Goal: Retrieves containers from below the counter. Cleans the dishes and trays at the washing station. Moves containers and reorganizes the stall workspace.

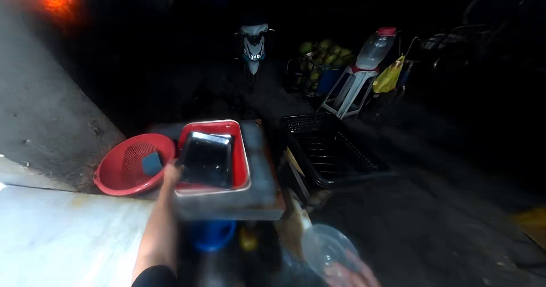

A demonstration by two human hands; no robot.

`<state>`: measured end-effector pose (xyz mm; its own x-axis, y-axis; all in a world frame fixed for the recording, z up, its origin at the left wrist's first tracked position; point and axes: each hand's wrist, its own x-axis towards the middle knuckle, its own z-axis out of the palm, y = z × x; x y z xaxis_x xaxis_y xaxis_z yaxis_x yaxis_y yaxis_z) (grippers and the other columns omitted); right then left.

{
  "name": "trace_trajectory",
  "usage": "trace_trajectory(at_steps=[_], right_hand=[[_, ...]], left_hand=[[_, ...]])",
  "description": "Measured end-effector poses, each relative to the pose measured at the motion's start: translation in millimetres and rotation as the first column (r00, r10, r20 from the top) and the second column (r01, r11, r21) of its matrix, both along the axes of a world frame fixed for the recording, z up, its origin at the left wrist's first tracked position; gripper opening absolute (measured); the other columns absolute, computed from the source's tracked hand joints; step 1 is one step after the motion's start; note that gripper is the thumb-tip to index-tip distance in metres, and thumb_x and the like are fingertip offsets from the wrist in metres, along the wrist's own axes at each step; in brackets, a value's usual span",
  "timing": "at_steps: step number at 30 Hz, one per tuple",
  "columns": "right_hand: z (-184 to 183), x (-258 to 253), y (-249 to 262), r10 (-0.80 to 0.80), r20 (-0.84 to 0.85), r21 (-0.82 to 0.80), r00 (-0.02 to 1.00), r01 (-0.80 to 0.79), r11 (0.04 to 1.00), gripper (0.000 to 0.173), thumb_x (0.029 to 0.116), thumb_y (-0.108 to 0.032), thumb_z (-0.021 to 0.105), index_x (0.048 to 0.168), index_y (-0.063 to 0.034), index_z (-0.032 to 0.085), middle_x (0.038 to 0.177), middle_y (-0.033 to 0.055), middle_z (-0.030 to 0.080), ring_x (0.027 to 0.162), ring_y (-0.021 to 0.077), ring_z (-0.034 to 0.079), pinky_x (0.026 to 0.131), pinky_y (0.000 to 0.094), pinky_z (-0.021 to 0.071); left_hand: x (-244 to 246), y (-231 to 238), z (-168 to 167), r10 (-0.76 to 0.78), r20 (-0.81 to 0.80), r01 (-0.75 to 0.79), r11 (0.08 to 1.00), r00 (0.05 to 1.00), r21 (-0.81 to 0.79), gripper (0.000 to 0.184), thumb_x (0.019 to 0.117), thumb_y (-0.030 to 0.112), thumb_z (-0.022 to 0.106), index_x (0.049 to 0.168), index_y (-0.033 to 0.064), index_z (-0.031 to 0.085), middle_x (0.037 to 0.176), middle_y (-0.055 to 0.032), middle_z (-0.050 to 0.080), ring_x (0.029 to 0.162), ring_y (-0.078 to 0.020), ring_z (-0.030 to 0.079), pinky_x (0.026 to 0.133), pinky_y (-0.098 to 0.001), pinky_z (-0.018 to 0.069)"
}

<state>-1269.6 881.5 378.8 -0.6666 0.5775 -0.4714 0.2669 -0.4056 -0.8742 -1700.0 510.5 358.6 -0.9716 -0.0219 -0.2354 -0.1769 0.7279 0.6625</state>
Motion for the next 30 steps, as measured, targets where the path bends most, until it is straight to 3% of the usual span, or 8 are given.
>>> trace_trajectory(at_steps=[6,9,15,18,20,22,25,30], right_hand=[[7,-177,-24,0.202,-0.035,0.188,0.979,-0.192,0.963,0.066,0.0958,-0.010,0.064,0.155,-0.0043,0.034,0.123,0.0213,0.062,0.096,0.0270,0.071,0.077,0.0413,0.0635],[9,-250,-48,0.317,0.005,0.327,0.948,-0.301,0.896,0.072,0.0946,-0.014,0.072,0.156,-0.0059,0.036,0.125,0.0232,0.061,0.100,0.0288,0.069,0.080,0.0424,0.0624],[16,-339,-92,0.494,0.242,0.715,0.835,-0.497,0.491,0.081,0.0906,-0.032,0.079,0.156,-0.0047,0.039,0.146,0.0285,0.050,0.130,0.0380,0.056,0.106,0.0482,0.0491],[21,-355,-112,0.569,0.296,0.806,0.767,-0.521,0.283,0.080,0.0907,-0.031,0.079,0.157,-0.0090,0.040,0.148,0.0284,0.048,0.129,0.0377,0.057,0.103,0.0454,0.0529],[27,-355,-117,0.613,0.329,0.846,0.718,-0.512,0.146,0.077,0.0932,-0.031,0.076,0.158,-0.0122,0.040,0.153,0.0270,0.044,0.135,0.0403,0.053,0.109,0.0487,0.0481],[31,-348,-111,0.634,0.326,0.887,0.702,-0.459,0.052,0.072,0.0943,-0.030,0.075,0.157,-0.0137,0.042,0.154,0.0253,0.044,0.136,0.0412,0.052,0.109,0.0507,0.0475],[31,-326,-79,0.625,0.260,0.930,0.736,-0.365,0.044,0.070,0.0921,-0.028,0.076,0.153,-0.0089,0.047,0.152,0.0274,0.047,0.132,0.0439,0.055,0.104,0.0539,0.0507],[10,-269,-11,0.618,0.188,0.923,0.763,-0.353,0.155,0.077,0.0902,-0.024,0.079,0.154,-0.0007,0.042,0.152,0.0318,0.043,0.134,0.0430,0.052,0.105,0.0506,0.0515]], left_hand=[[-25,23,-43,0.021,-0.034,-0.028,0.975,0.999,-0.223,0.047,0.1023,0.020,0.058,0.142,-0.0040,0.054,0.148,-0.0333,0.046,0.141,-0.0467,0.043,0.118,-0.0539,0.0344],[-19,41,-43,0.080,0.014,-0.073,0.958,0.997,-0.277,0.047,0.1055,0.020,0.051,0.148,-0.0002,0.048,0.146,-0.0291,0.051,0.135,-0.0438,0.052,0.112,-0.0544,0.0437],[-7,89,-46,-0.017,-0.091,-0.027,0.887,0.996,-0.460,0.052,0.0980,0.003,0.055,0.150,0.0016,0.048,0.152,-0.0314,0.042,0.139,-0.0505,0.041,0.108,-0.0642,0.0383],[-5,120,-50,-0.284,0.064,0.286,0.882,0.957,-0.374,0.054,0.0989,0.013,0.058,0.151,0.0042,0.048,0.157,-0.0270,0.039,0.144,-0.0463,0.037,0.112,-0.0637,0.0364],[-2,131,-43,-0.407,0.184,0.445,0.846,0.895,-0.293,0.053,0.1033,0.032,0.053,0.151,0.0087,0.049,0.164,-0.0183,0.034,0.153,-0.0389,0.025,0.121,-0.0635,0.0214],[1,131,-43,-0.332,0.208,0.387,0.854,0.920,-0.349,0.060,0.1044,0.046,0.047,0.154,0.0138,0.046,0.166,-0.0145,0.031,0.155,-0.0372,0.021,0.121,-0.0669,0.0149],[2,117,-51,-0.067,0.199,0.146,0.897,0.978,-0.416,0.073,0.1038,0.054,0.045,0.161,0.0099,0.032,0.168,-0.0256,0.016,0.156,-0.0456,0.013,0.120,-0.0709,0.0132],[73,118,-46,-0.296,0.086,0.308,0.900,0.951,-0.308,0.058,0.1081,0.050,0.039,0.156,0.0171,0.045,0.167,-0.0146,0.030,0.157,-0.0357,0.019,0.124,-0.0639,0.0099]])
